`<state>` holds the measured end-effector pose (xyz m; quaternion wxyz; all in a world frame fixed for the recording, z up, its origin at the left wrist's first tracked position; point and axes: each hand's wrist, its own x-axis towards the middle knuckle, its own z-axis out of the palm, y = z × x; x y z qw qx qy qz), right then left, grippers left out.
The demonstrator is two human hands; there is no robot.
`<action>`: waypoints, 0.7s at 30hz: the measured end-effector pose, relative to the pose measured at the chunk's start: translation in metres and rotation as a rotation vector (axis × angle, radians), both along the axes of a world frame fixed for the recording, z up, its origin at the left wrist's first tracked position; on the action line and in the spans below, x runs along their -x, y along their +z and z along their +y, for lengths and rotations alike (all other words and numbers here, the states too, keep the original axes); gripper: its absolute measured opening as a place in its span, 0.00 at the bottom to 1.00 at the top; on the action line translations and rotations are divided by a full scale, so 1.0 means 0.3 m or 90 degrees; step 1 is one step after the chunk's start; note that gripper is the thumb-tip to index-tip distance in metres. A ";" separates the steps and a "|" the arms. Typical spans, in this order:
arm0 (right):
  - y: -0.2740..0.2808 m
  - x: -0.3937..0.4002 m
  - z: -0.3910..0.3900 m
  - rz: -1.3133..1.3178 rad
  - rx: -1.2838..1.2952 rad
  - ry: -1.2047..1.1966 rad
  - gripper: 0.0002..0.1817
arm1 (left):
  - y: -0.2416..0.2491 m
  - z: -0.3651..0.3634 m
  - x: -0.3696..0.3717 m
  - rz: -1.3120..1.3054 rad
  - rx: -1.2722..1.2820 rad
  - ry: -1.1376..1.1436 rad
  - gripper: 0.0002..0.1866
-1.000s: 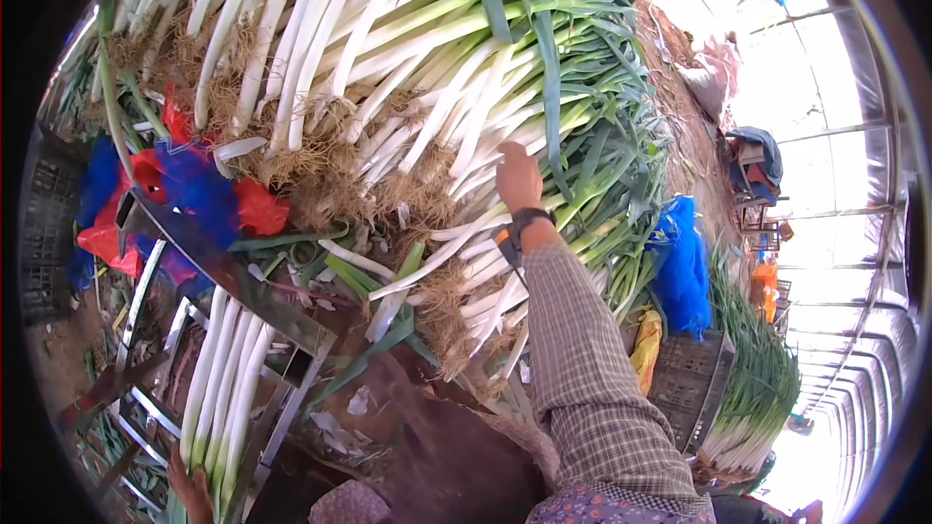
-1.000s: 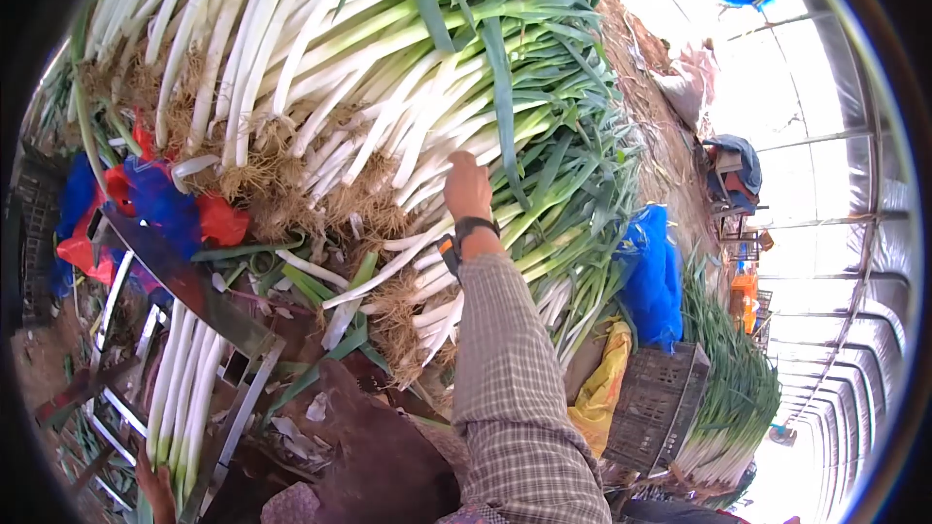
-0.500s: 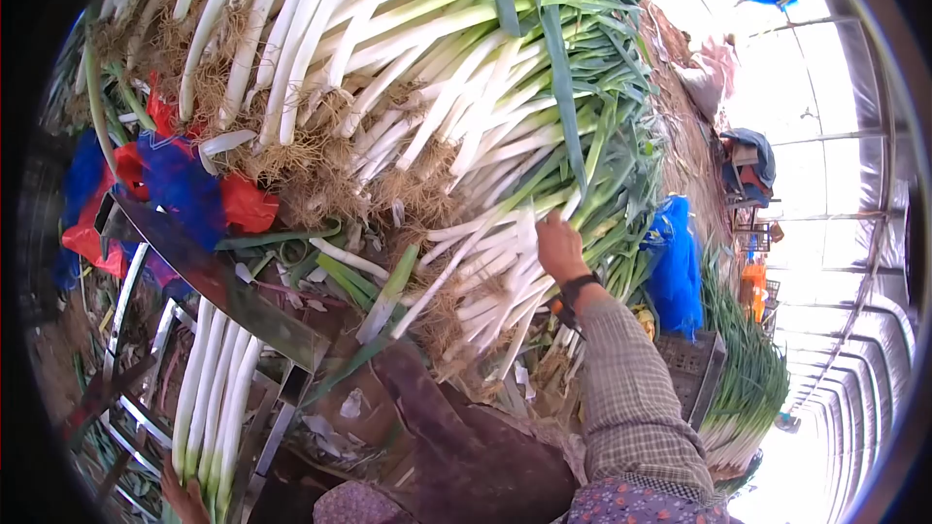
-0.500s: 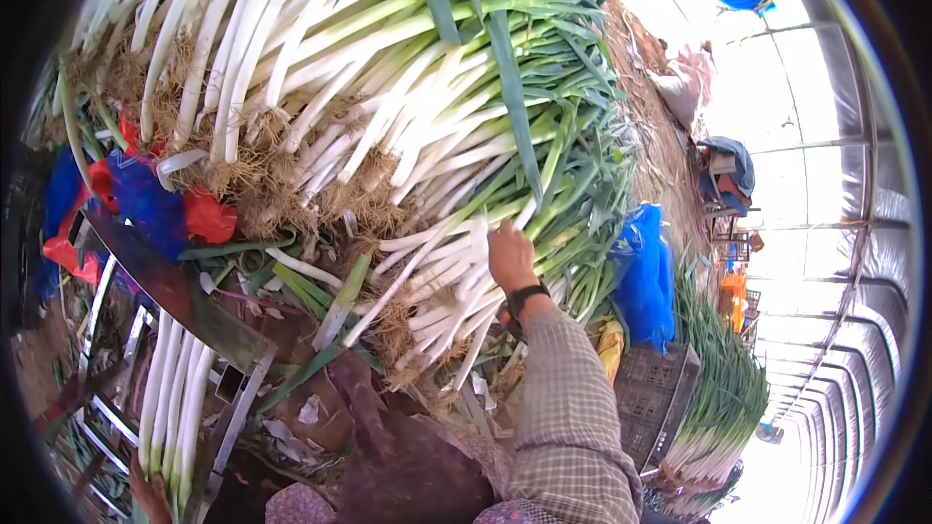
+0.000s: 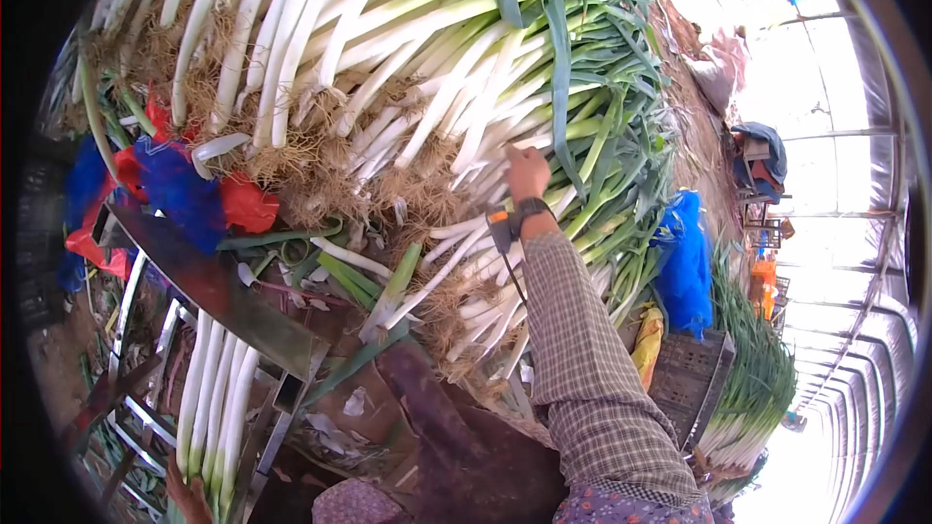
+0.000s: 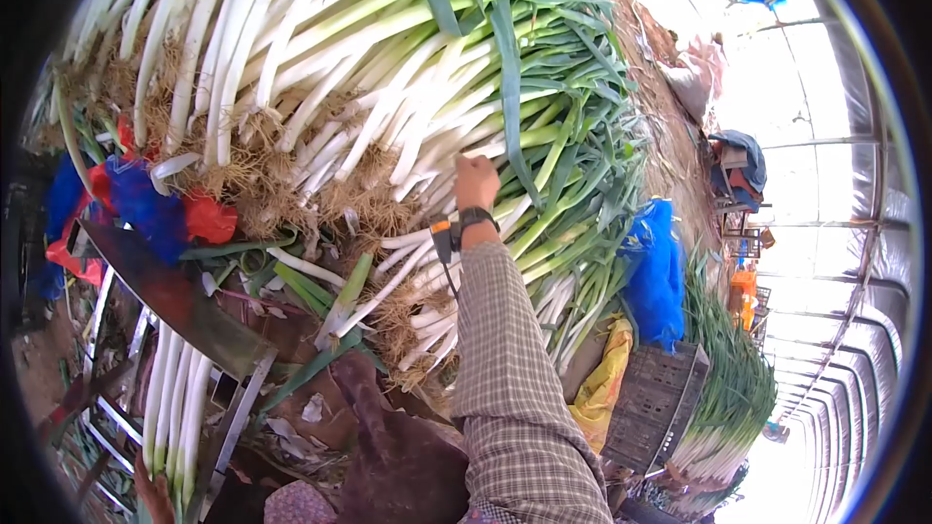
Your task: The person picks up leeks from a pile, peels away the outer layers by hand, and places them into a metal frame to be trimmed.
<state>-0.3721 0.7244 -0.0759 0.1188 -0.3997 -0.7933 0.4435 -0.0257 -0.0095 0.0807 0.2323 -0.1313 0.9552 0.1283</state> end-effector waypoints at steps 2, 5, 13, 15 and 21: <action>0.073 -0.095 0.025 -0.029 -0.199 -0.007 0.14 | 0.041 0.050 0.021 -0.028 0.010 0.013 0.27; 0.147 -0.190 0.064 -0.047 0.069 -0.026 0.15 | 0.067 0.102 0.062 -0.087 0.039 0.064 0.30; -0.043 -0.014 -0.034 -0.036 0.049 0.145 0.23 | -0.032 -0.023 -0.017 0.010 0.058 -0.029 0.33; -0.054 0.033 -0.083 -0.073 -0.052 0.103 0.20 | -0.067 -0.053 -0.051 0.014 0.081 -0.041 0.33; 0.048 -0.008 -0.048 -0.070 -0.290 -0.010 0.11 | -0.109 -0.109 -0.103 0.041 0.118 -0.046 0.32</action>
